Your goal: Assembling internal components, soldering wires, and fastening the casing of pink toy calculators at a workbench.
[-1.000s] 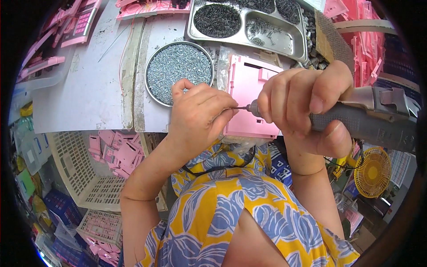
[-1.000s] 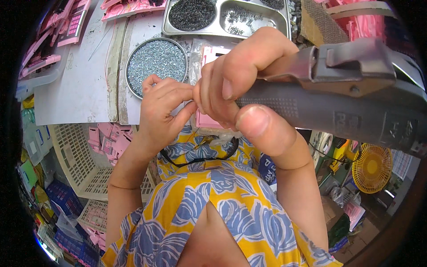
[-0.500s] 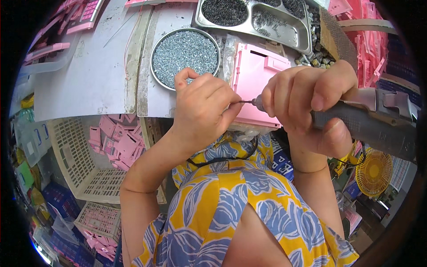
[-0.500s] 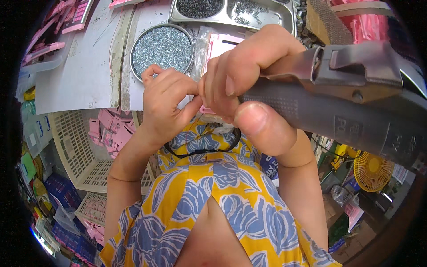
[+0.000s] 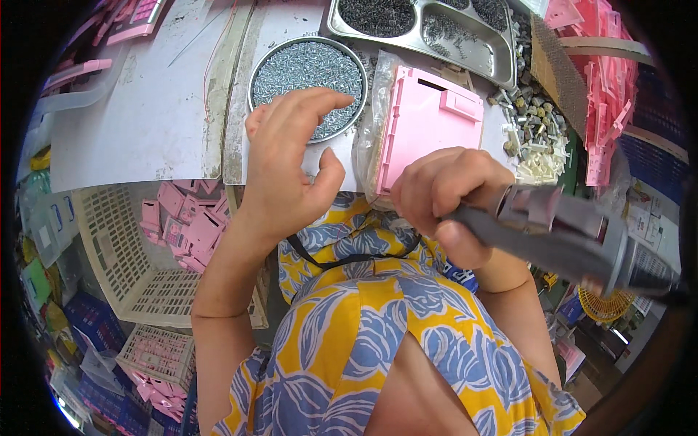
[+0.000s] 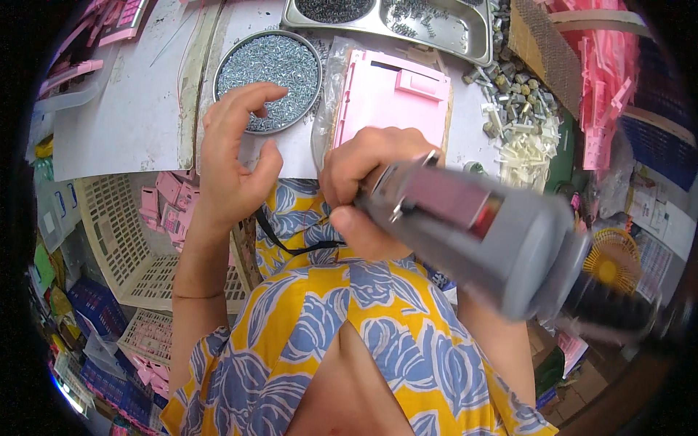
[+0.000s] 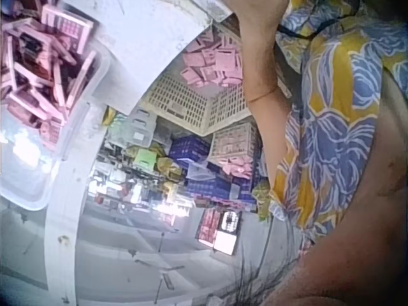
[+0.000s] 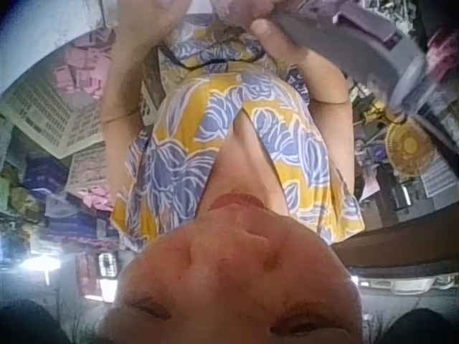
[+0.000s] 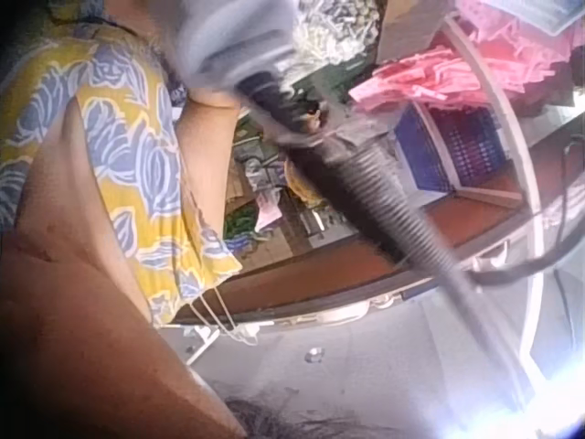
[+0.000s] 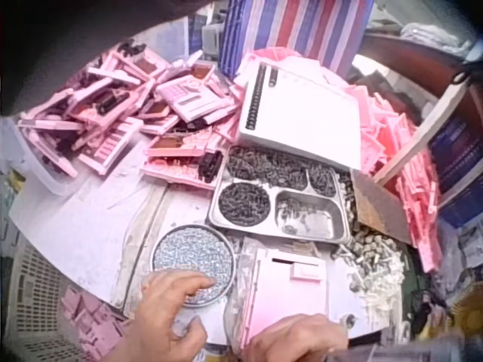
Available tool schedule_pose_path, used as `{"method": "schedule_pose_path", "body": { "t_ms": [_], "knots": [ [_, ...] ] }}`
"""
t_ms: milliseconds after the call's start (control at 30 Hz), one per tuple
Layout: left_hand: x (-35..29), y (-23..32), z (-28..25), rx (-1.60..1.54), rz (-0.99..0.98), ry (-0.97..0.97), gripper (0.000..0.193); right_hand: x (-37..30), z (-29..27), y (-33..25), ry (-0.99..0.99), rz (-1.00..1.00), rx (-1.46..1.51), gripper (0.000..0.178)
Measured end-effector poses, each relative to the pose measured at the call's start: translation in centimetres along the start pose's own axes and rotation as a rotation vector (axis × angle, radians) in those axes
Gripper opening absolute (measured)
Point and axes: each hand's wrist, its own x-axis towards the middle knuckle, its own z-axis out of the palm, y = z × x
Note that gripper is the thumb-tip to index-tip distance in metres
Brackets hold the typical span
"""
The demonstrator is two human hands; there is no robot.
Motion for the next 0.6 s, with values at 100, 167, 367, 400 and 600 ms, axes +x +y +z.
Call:
{"method": "schedule_pose_path", "body": {
  "t_ms": [100,167,367,400,600],
  "knots": [
    [1.1,-0.3,1.4,-0.012,0.042,0.013,0.041,-0.2,0.1,0.9,-0.001,-0.093,-0.108,0.018],
    [2.6,-0.7,2.9,-0.01,0.12,0.001,0.035,0.1,-0.3,0.5,-0.103,-0.068,-0.206,0.022],
    [10.2,0.7,12.1,0.308,0.342,-0.251,0.028,1.7,0.7,-2.1,-0.055,0.024,0.179,0.032],
    [11.7,1.6,13.5,0.276,0.458,-0.252,0.021,1.9,0.6,-4.3,-0.002,-0.011,0.232,0.035],
    [5.4,3.5,1.0,-0.035,0.473,0.195,0.031,-1.3,-7.3,-12.9,-0.115,-0.308,0.519,0.026]
  ]
}}
